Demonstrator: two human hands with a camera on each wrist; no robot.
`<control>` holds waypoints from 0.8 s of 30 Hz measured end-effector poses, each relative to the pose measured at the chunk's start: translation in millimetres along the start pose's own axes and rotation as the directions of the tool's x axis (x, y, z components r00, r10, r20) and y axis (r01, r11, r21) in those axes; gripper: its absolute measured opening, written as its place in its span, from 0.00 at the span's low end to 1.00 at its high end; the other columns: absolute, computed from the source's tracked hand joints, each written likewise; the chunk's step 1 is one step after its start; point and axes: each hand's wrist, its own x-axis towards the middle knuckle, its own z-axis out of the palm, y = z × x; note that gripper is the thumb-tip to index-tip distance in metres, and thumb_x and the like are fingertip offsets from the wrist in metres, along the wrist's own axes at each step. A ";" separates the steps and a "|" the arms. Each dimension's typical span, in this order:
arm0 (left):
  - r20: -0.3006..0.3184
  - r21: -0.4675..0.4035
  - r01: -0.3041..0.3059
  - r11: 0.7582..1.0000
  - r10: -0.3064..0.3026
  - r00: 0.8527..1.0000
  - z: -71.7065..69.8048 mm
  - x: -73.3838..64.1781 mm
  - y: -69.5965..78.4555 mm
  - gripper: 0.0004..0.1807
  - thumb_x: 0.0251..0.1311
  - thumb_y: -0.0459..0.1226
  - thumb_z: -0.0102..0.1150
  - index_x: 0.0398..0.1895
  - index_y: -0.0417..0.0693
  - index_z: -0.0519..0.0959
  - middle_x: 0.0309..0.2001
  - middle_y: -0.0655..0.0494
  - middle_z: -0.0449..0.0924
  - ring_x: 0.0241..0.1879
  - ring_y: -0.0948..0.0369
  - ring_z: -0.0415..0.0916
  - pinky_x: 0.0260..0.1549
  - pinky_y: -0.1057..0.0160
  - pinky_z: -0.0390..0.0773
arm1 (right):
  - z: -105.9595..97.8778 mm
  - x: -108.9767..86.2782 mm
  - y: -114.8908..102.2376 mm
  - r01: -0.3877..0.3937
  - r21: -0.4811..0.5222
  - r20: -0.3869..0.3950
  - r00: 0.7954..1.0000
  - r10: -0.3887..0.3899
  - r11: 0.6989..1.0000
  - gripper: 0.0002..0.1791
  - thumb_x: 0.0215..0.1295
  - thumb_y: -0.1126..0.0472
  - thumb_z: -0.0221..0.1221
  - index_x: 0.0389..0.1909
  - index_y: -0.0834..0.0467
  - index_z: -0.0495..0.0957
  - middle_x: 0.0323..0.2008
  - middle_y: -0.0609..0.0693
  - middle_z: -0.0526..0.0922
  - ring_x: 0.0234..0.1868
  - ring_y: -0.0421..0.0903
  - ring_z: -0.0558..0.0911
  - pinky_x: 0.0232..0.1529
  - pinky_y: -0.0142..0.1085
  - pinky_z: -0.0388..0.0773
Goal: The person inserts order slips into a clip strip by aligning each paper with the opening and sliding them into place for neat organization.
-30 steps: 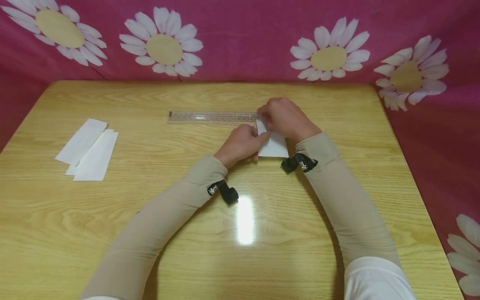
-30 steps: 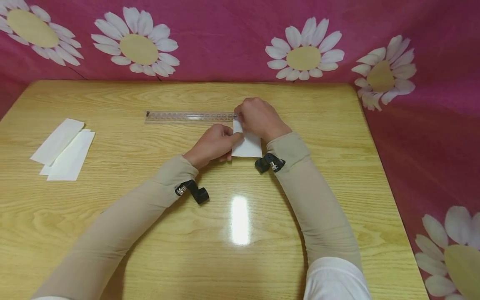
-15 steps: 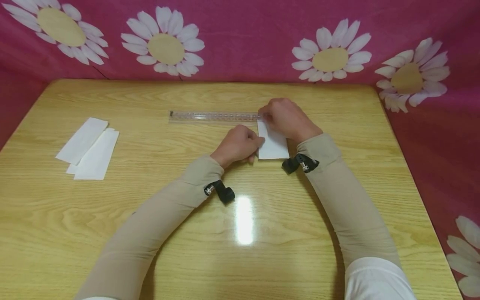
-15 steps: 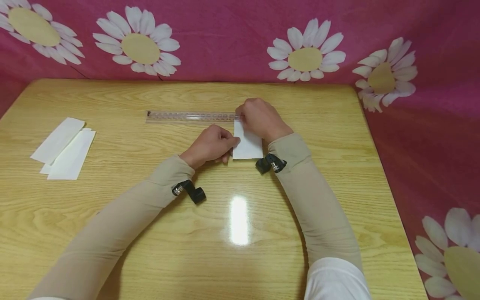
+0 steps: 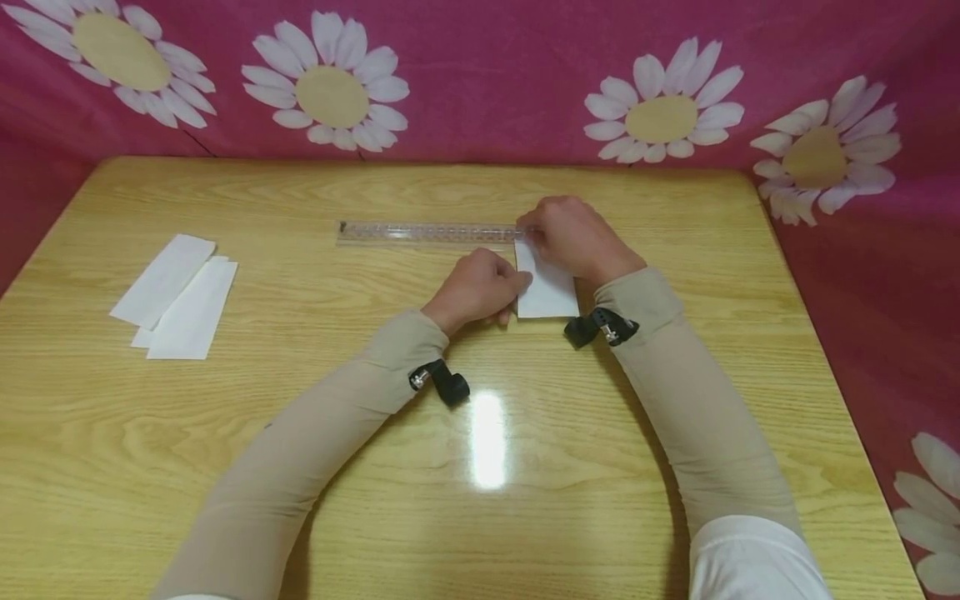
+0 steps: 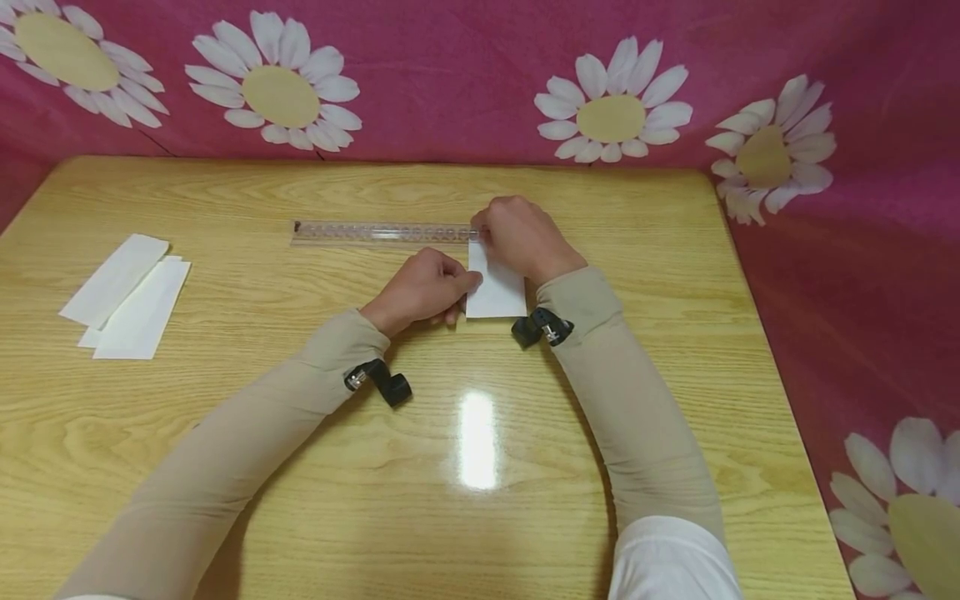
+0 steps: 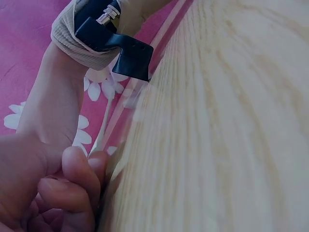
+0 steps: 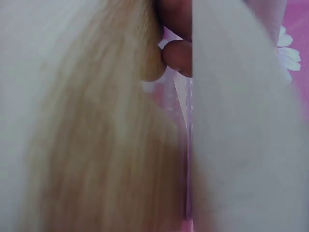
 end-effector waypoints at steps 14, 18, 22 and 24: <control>-0.019 0.054 -0.036 0.998 0.038 0.999 -9.4 -9.5 -3.4 0.18 0.71 0.45 0.59 0.24 0.49 0.85 0.16 0.58 0.81 0.15 0.64 0.78 0.18 0.68 0.73 | 0.5 1.1 0.2 0.009 -0.001 -0.009 1.000 -0.009 1.000 0.18 0.73 0.68 0.54 0.58 0.60 0.84 0.53 0.61 0.87 0.54 0.58 0.85 0.59 0.51 0.80; -0.031 0.068 -0.042 0.997 0.044 0.999 -11.5 -10.8 -6.4 0.17 0.69 0.44 0.60 0.23 0.49 0.85 0.17 0.58 0.81 0.16 0.64 0.79 0.18 0.68 0.74 | 0.8 1.2 0.2 0.006 -0.008 -0.006 1.000 -0.007 1.000 0.17 0.73 0.67 0.54 0.58 0.60 0.84 0.53 0.61 0.87 0.54 0.58 0.85 0.59 0.50 0.80; -0.050 0.089 -0.056 0.994 0.061 0.997 -15.3 -13.9 -8.0 0.16 0.69 0.45 0.60 0.23 0.50 0.85 0.16 0.58 0.81 0.15 0.64 0.77 0.17 0.69 0.71 | 0.9 0.5 0.5 0.012 -0.006 -0.011 1.000 -0.012 1.000 0.17 0.74 0.67 0.55 0.58 0.60 0.84 0.53 0.61 0.87 0.56 0.59 0.85 0.61 0.51 0.80; -0.052 0.094 -0.066 0.993 0.071 0.996 -18.2 -17.0 -9.2 0.17 0.70 0.46 0.60 0.23 0.50 0.85 0.16 0.58 0.80 0.15 0.63 0.77 0.17 0.69 0.71 | 1.1 0.2 0.7 0.017 -0.007 -0.016 1.000 -0.017 1.000 0.17 0.74 0.67 0.55 0.57 0.59 0.85 0.52 0.61 0.88 0.55 0.58 0.85 0.61 0.51 0.80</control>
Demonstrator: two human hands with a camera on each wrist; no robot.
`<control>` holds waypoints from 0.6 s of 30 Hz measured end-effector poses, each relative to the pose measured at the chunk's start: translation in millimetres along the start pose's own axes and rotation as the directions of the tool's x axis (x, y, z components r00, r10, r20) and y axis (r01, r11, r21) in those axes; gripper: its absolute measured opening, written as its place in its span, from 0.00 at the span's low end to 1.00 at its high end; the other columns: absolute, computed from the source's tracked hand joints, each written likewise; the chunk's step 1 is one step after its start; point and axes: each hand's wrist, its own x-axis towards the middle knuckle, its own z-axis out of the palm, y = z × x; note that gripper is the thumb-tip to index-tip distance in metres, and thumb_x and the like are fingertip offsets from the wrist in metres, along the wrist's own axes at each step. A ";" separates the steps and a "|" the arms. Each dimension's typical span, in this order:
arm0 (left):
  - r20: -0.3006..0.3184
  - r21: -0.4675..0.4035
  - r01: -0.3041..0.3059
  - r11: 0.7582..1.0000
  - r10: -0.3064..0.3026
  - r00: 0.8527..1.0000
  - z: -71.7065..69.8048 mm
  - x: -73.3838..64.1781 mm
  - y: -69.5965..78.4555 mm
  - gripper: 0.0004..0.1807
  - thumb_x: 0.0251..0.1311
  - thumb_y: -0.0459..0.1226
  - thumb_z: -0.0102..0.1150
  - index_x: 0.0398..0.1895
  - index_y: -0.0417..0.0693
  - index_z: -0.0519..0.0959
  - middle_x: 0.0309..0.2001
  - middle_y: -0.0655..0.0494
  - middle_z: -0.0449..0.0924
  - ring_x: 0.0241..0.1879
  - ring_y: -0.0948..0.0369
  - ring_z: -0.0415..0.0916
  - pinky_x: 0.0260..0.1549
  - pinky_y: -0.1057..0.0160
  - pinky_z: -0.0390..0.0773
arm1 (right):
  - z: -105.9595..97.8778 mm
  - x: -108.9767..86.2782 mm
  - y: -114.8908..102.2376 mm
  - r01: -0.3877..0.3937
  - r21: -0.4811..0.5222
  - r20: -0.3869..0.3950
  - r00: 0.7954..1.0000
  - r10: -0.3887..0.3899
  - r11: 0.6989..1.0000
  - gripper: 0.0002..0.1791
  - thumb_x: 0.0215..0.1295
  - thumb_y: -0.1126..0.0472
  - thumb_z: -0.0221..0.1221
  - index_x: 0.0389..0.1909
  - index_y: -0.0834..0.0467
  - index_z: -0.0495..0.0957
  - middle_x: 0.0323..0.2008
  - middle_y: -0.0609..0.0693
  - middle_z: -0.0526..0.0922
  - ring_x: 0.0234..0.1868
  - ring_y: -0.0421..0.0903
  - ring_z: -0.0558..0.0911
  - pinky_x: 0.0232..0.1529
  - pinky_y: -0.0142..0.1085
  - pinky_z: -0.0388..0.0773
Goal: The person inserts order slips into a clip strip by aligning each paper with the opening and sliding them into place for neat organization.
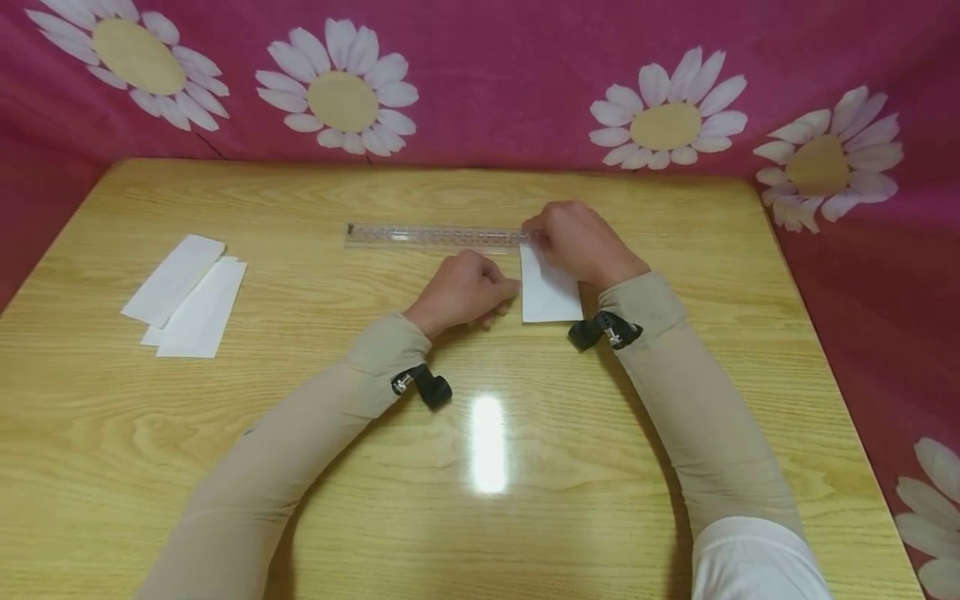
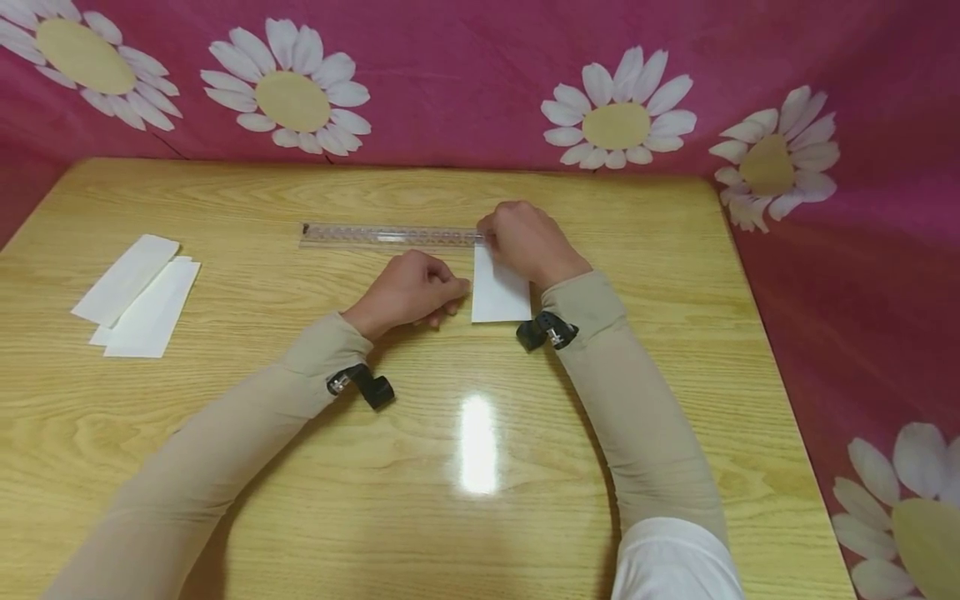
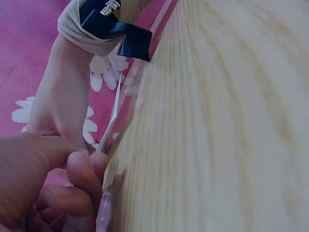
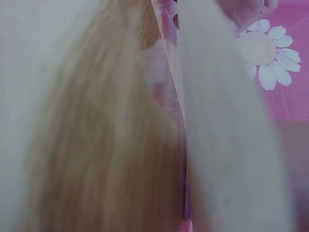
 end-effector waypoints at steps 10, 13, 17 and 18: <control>-0.044 -0.049 -0.025 0.998 0.023 0.999 -23.6 -14.5 -20.8 0.17 0.74 0.46 0.57 0.32 0.47 0.85 0.26 0.54 0.86 0.17 0.61 0.79 0.23 0.64 0.81 | 0.7 -0.5 -2.4 -0.022 -0.015 0.003 1.000 0.022 1.000 0.16 0.75 0.67 0.55 0.58 0.59 0.85 0.51 0.62 0.88 0.53 0.58 0.85 0.60 0.52 0.80; -0.063 -0.053 -0.026 0.998 0.022 0.998 -31.9 -18.5 -28.4 0.16 0.74 0.46 0.56 0.34 0.46 0.85 0.27 0.53 0.87 0.18 0.61 0.79 0.24 0.64 0.82 | 0.7 -0.7 -3.7 -0.026 -0.024 0.003 1.000 0.026 0.999 0.16 0.75 0.67 0.56 0.58 0.59 0.84 0.51 0.62 0.88 0.52 0.58 0.85 0.60 0.52 0.80; -0.106 -0.039 -0.032 0.999 0.027 0.994 -42.7 -23.3 -37.8 0.16 0.74 0.46 0.57 0.37 0.46 0.86 0.28 0.53 0.88 0.21 0.62 0.81 0.26 0.65 0.82 | -0.1 -1.5 -6.2 -0.023 -0.033 -0.002 1.000 0.022 0.999 0.16 0.74 0.67 0.56 0.58 0.59 0.85 0.50 0.62 0.88 0.51 0.58 0.85 0.59 0.51 0.81; -0.118 -0.033 -0.033 0.999 0.029 0.993 -45.5 -24.7 -40.0 0.15 0.73 0.46 0.57 0.38 0.46 0.87 0.29 0.53 0.88 0.21 0.62 0.81 0.26 0.65 0.82 | 0.0 -1.4 -6.6 -0.020 -0.034 -0.004 1.000 0.019 0.999 0.16 0.74 0.67 0.56 0.58 0.59 0.85 0.49 0.62 0.88 0.51 0.58 0.85 0.58 0.51 0.81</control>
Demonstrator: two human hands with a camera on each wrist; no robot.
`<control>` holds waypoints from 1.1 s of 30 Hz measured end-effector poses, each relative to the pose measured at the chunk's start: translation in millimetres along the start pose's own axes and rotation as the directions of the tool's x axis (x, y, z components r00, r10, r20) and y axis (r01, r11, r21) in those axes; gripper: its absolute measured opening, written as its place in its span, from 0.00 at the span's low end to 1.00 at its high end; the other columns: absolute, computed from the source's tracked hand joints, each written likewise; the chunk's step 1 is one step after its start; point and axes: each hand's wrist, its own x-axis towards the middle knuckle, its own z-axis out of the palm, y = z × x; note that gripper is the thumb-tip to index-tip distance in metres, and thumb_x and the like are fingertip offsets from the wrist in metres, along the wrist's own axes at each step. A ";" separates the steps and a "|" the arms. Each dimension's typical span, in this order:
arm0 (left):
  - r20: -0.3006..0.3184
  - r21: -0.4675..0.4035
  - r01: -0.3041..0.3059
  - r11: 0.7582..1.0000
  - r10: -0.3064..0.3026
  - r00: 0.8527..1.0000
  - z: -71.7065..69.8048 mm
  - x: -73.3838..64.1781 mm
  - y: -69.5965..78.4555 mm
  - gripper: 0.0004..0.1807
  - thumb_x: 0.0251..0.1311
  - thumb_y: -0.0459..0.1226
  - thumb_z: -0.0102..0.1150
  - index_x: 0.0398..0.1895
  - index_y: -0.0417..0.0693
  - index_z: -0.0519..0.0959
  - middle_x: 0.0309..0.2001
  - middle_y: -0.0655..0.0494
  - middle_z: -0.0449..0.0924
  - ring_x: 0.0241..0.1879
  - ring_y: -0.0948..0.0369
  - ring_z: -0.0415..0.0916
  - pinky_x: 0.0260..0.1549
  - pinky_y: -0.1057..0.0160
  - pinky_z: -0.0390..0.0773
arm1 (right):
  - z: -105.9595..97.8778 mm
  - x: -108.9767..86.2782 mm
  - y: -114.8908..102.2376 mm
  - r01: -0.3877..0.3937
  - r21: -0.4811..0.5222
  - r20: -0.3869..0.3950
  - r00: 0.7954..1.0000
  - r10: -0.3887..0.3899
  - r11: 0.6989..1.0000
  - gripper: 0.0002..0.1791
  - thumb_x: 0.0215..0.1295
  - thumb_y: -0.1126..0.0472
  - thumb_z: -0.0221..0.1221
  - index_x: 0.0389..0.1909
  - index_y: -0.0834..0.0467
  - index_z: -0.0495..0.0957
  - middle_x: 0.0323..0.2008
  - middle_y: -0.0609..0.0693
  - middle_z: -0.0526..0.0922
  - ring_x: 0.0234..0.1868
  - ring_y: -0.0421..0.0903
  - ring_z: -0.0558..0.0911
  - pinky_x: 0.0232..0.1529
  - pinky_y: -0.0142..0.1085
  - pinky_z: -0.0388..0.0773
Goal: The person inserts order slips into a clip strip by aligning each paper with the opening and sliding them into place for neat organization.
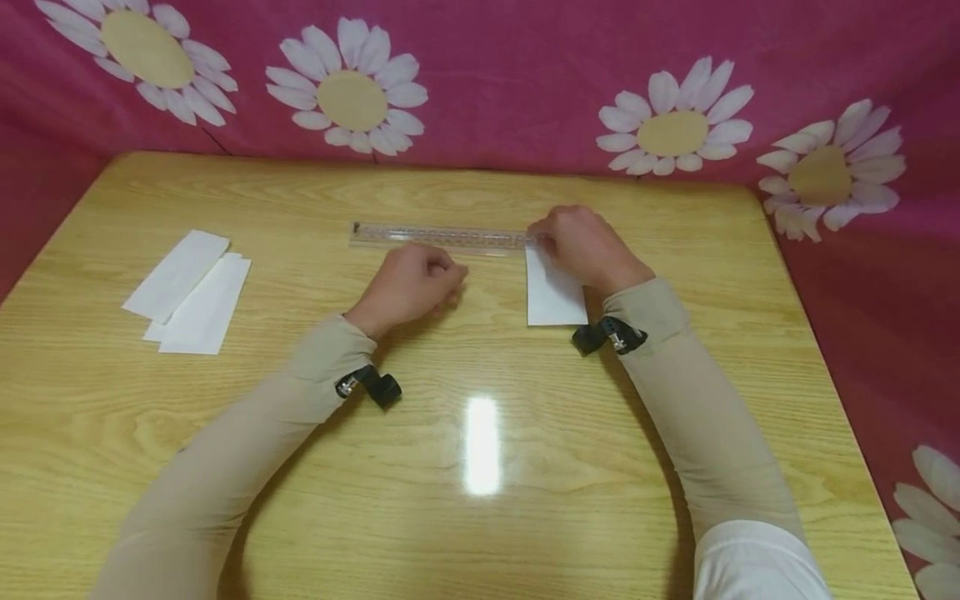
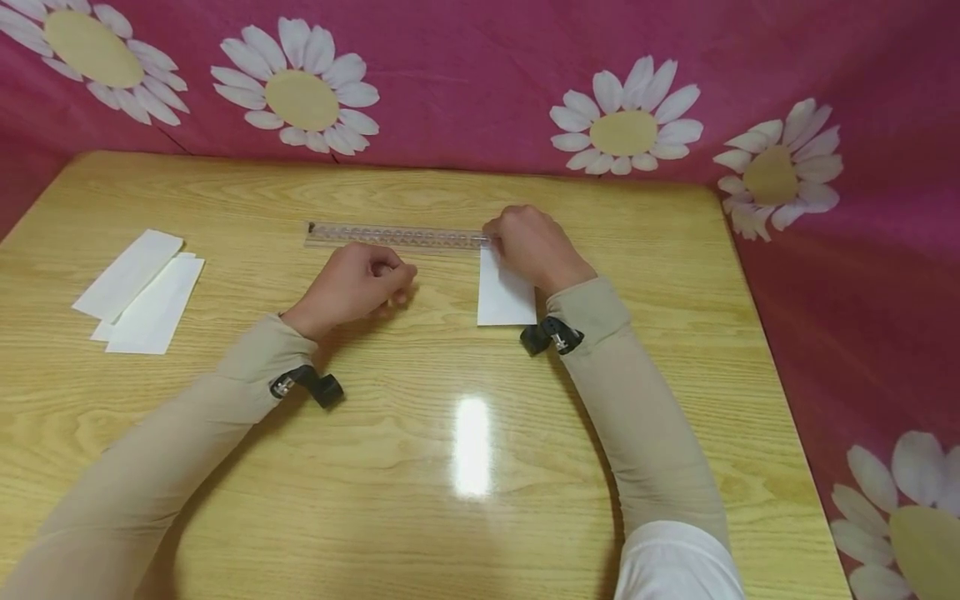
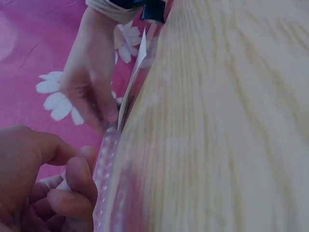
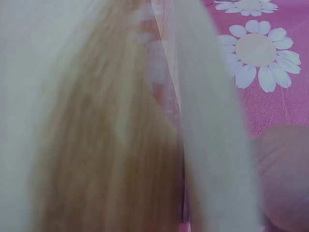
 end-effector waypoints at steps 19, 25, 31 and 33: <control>-0.169 -0.011 0.005 1.000 -0.006 0.986 -46.7 -15.4 -24.9 0.17 0.74 0.47 0.56 0.47 0.45 0.86 0.34 0.47 0.90 0.24 0.57 0.82 0.25 0.65 0.75 | 2.6 0.7 2.3 0.011 -0.005 -0.020 1.000 -0.011 1.000 0.16 0.75 0.67 0.56 0.57 0.59 0.85 0.47 0.61 0.88 0.49 0.58 0.85 0.57 0.52 0.80; -0.195 -0.024 0.003 1.000 -0.008 0.981 -60.4 -15.9 -24.7 0.17 0.74 0.48 0.57 0.45 0.44 0.86 0.34 0.46 0.89 0.26 0.54 0.83 0.26 0.66 0.74 | 3.4 -0.7 4.1 0.022 -0.016 -0.040 0.999 -0.023 1.000 0.15 0.74 0.69 0.56 0.56 0.60 0.85 0.44 0.61 0.88 0.45 0.58 0.85 0.54 0.51 0.81; -0.238 -0.015 0.010 1.000 -0.014 0.971 -86.0 -23.8 -26.8 0.20 0.74 0.51 0.57 0.44 0.45 0.86 0.31 0.50 0.88 0.27 0.53 0.81 0.26 0.66 0.73 | 4.4 0.4 2.4 0.045 -0.027 -0.047 0.998 -0.046 0.999 0.15 0.73 0.69 0.56 0.54 0.60 0.86 0.43 0.61 0.88 0.45 0.58 0.85 0.53 0.52 0.81; -0.256 -0.026 0.022 0.999 -0.028 0.966 -95.3 -26.5 -28.1 0.20 0.73 0.53 0.57 0.44 0.46 0.85 0.30 0.56 0.87 0.27 0.55 0.80 0.26 0.66 0.72 | 4.5 0.2 1.5 0.039 -0.032 -0.042 0.998 -0.040 0.999 0.14 0.73 0.69 0.57 0.54 0.60 0.86 0.43 0.61 0.88 0.44 0.58 0.85 0.53 0.52 0.81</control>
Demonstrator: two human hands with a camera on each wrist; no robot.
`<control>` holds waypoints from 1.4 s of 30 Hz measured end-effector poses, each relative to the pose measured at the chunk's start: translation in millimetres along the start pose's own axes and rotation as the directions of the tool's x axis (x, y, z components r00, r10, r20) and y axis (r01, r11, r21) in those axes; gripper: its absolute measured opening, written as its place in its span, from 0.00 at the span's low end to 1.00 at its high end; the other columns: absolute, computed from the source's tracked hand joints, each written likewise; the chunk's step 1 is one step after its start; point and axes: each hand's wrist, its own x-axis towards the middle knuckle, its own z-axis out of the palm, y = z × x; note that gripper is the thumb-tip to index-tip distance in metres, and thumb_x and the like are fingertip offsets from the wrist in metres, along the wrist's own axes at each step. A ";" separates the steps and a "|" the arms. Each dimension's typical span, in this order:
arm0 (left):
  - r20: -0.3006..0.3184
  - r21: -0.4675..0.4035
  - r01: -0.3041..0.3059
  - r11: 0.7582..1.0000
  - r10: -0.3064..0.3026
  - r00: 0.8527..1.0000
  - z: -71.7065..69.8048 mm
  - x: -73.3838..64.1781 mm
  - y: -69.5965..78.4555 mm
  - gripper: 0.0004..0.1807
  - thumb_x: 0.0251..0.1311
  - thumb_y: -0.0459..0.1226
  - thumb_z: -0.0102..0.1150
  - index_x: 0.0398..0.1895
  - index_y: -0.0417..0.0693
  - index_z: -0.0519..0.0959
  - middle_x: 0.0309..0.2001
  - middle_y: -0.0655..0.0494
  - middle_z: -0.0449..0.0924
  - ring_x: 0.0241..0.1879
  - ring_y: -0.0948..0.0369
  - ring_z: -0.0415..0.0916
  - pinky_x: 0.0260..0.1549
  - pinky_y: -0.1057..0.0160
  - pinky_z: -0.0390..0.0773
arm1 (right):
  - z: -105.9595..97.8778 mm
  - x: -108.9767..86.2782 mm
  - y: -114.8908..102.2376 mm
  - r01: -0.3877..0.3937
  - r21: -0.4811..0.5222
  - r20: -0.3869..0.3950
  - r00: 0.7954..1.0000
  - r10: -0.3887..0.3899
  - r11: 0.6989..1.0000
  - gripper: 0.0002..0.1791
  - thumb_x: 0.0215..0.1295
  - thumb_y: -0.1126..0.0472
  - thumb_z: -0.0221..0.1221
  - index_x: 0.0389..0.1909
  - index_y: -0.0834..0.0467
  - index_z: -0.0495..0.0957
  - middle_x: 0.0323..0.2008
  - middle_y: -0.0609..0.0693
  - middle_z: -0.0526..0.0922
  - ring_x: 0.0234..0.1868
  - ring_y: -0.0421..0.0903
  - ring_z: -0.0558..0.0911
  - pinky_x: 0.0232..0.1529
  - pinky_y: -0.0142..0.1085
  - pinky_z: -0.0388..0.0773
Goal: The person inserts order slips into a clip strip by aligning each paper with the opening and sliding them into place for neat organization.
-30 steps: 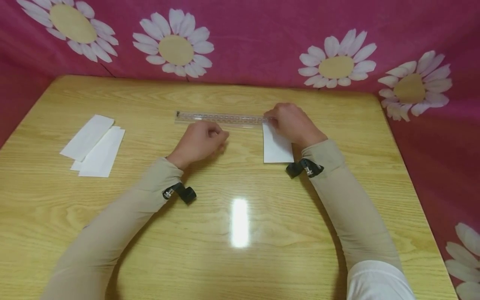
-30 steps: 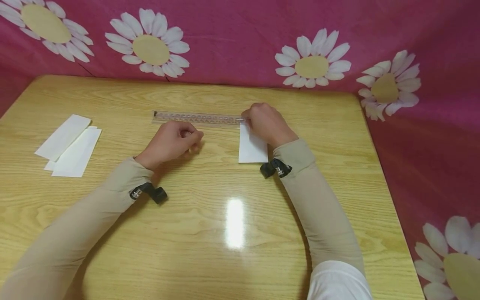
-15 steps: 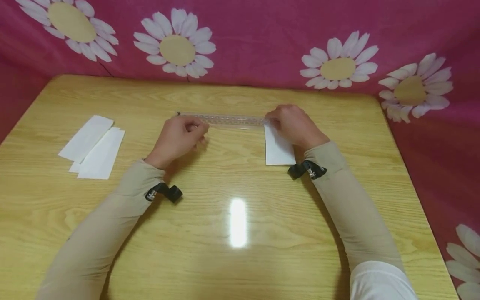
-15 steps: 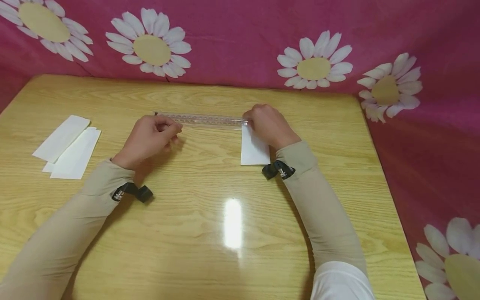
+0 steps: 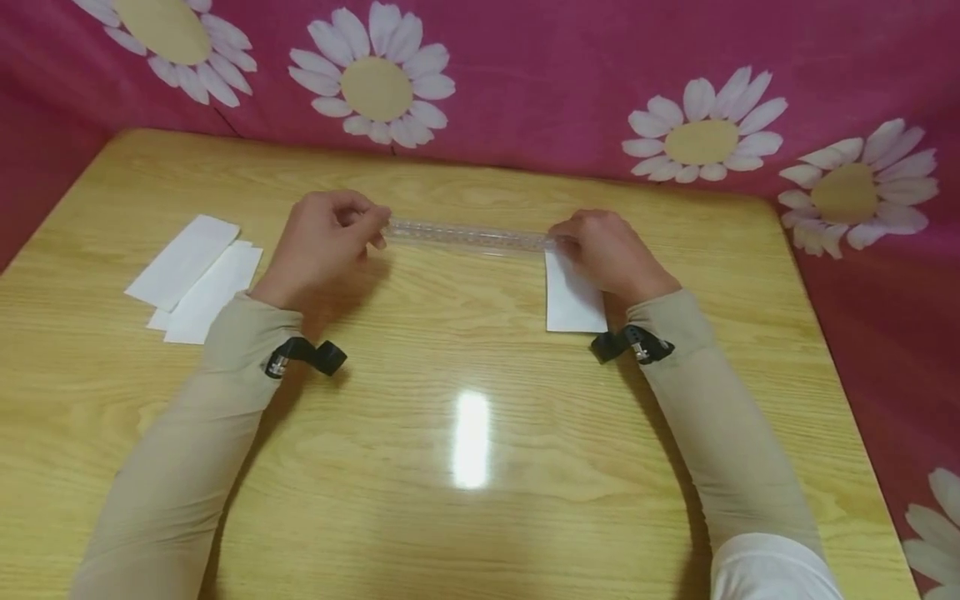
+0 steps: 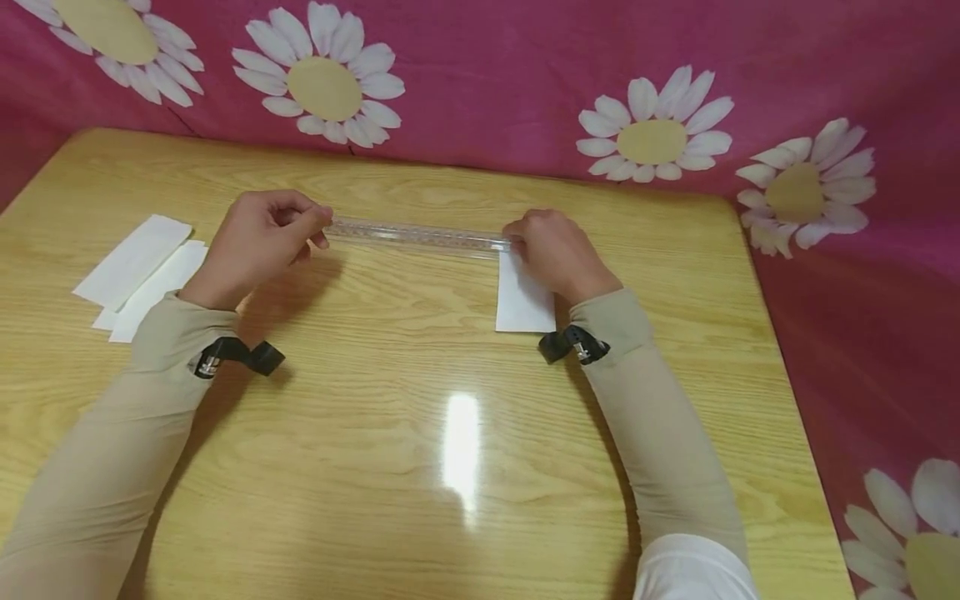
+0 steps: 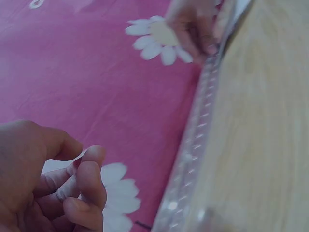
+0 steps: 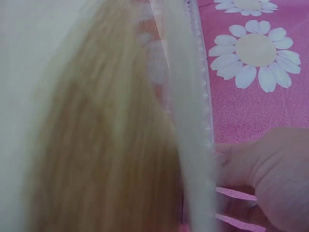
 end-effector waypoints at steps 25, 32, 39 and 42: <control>-0.142 -0.133 0.083 0.988 -0.101 0.985 -76.3 -1.3 -21.7 0.12 0.69 0.52 0.62 0.43 0.55 0.85 0.24 0.75 0.84 0.19 0.69 0.78 0.20 0.70 0.72 | -0.8 -0.1 -3.2 -0.011 -0.004 0.005 1.000 0.011 1.000 0.15 0.72 0.69 0.59 0.55 0.62 0.85 0.46 0.62 0.89 0.46 0.57 0.85 0.54 0.51 0.81; -0.190 -0.151 0.086 0.985 -0.115 0.975 -90.4 -2.4 -30.4 0.10 0.70 0.49 0.62 0.43 0.56 0.85 0.23 0.76 0.83 0.19 0.70 0.79 0.20 0.72 0.73 | 0.7 0.0 -3.2 0.011 0.002 -0.010 1.000 -0.011 1.000 0.14 0.72 0.70 0.59 0.54 0.62 0.86 0.44 0.62 0.89 0.46 0.59 0.86 0.53 0.52 0.82; -0.211 -0.221 0.154 0.963 -0.202 0.956 -107.4 1.1 -48.1 0.06 0.69 0.47 0.62 0.41 0.59 0.84 0.22 0.75 0.83 0.18 0.70 0.79 0.20 0.73 0.74 | 0.2 0.8 -2.6 0.014 -0.008 -0.010 1.000 -0.014 1.000 0.14 0.72 0.69 0.60 0.54 0.62 0.86 0.44 0.62 0.89 0.46 0.58 0.86 0.52 0.51 0.82; -0.215 -0.208 0.185 0.961 -0.229 0.949 -113.4 1.9 -57.0 0.08 0.70 0.48 0.61 0.43 0.58 0.84 0.23 0.75 0.83 0.18 0.70 0.79 0.20 0.73 0.74 | -0.3 0.9 -2.3 0.010 -0.006 -0.007 1.000 -0.010 1.000 0.14 0.72 0.69 0.60 0.54 0.62 0.86 0.45 0.62 0.89 0.47 0.58 0.86 0.53 0.51 0.82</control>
